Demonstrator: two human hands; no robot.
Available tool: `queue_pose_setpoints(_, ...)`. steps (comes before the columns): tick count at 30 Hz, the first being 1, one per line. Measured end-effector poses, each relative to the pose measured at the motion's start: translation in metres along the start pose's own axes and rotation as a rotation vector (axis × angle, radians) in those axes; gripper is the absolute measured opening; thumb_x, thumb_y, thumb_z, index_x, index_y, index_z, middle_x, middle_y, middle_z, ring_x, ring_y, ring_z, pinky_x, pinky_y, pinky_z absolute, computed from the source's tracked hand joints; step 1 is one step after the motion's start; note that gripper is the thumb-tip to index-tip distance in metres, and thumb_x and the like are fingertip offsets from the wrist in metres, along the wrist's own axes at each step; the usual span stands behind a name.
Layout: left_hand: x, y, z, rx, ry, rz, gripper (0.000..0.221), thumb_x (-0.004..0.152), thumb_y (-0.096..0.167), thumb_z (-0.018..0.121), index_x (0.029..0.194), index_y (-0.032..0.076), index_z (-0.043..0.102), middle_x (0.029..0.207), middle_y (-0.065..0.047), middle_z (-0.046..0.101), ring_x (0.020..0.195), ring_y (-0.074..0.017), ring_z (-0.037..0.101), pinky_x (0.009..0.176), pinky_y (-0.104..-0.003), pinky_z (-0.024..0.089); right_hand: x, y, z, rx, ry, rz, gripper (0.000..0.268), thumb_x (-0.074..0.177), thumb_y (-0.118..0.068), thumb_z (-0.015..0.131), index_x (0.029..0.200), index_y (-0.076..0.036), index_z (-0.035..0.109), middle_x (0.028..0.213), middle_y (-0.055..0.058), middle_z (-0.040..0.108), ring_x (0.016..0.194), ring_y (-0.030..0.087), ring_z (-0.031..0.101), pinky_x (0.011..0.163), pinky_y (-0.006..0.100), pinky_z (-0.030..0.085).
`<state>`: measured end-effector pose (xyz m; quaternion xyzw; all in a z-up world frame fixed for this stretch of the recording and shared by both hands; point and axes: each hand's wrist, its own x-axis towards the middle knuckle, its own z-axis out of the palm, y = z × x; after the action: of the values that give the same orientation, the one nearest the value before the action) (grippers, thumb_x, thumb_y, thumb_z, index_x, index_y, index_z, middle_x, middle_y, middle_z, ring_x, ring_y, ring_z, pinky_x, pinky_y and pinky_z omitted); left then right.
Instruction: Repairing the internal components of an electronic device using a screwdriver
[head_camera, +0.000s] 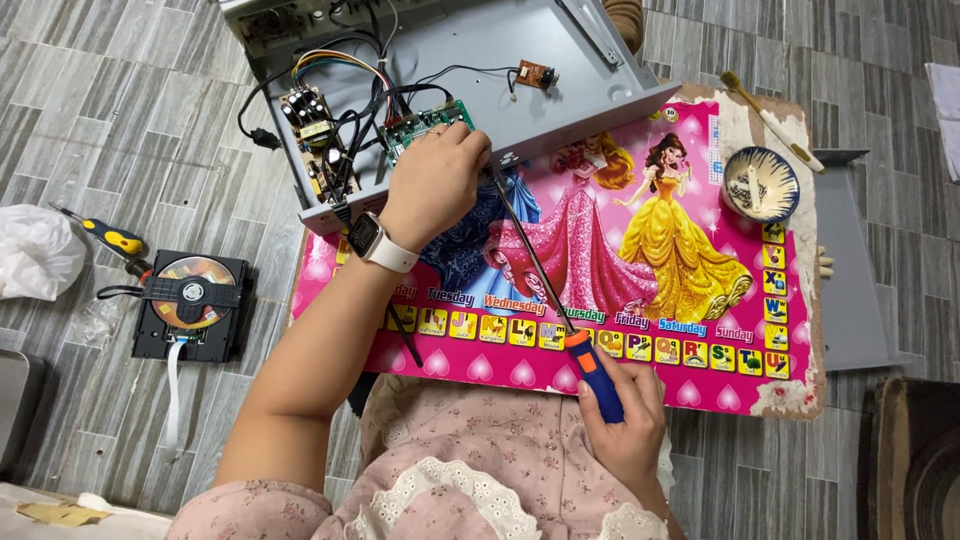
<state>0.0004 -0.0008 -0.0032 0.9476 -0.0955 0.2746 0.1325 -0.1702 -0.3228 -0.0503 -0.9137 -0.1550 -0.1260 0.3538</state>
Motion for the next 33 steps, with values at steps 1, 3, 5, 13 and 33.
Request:
queue_pose_setpoints(1,0.000,0.000,0.000,0.000,0.000,0.000,0.010,0.095,0.017,0.063,0.098,0.009,0.067,0.092,-0.008,0.064,0.082,-0.0302,0.063,0.072,-0.041,0.051,0.000,-0.001,0.000,0.000,-0.001,0.000,0.045,0.082,-0.014,0.077,0.126,-0.004,0.071,0.093,0.007,0.059,0.082,0.022,0.054,0.075,0.034,0.048)
queue_pose_setpoints(3,0.000,0.000,-0.001,-0.007,-0.003,0.001,0.009,0.095,0.017,0.063,0.097,0.009,0.067,0.091,-0.008,0.064,0.081,-0.0306,0.063,0.071,-0.041,0.050,0.000,-0.002,0.000,0.007,-0.001,0.020,0.045,0.082,-0.014,0.077,0.126,-0.005,0.072,0.092,0.007,0.059,0.082,0.021,0.053,0.074,0.033,0.047)
queue_pose_setpoints(5,0.001,0.000,-0.002,-0.004,-0.013,-0.004,0.010,0.096,0.017,0.063,0.098,0.008,0.068,0.091,-0.008,0.065,0.080,-0.0295,0.063,0.072,-0.040,0.051,0.000,-0.001,-0.001,0.013,-0.019,0.051,0.045,0.082,-0.014,0.077,0.126,-0.005,0.072,0.093,0.007,0.061,0.082,0.021,0.054,0.073,0.034,0.047)
queue_pose_setpoints(13,0.001,0.000,-0.003,-0.019,-0.037,-0.016,0.011,0.095,0.016,0.063,0.099,0.008,0.069,0.092,-0.008,0.065,0.081,-0.0298,0.063,0.072,-0.041,0.051,0.000,-0.005,0.000,0.070,-0.032,0.140,0.044,0.081,-0.014,0.077,0.124,-0.009,0.073,0.098,0.007,0.067,0.088,0.022,0.058,0.079,0.035,0.049)
queue_pose_setpoints(33,0.002,0.005,-0.009,0.035,-0.062,-0.007,0.019,0.091,0.027,0.070,0.097,0.010,0.066,0.093,-0.008,0.065,0.083,-0.0313,0.065,0.071,-0.042,0.052,-0.033,0.040,-0.007,-0.093,0.094,-0.148,0.058,0.085,-0.031,0.065,0.132,0.001,0.054,0.132,0.017,0.058,0.121,0.033,0.054,0.126,0.062,0.023)
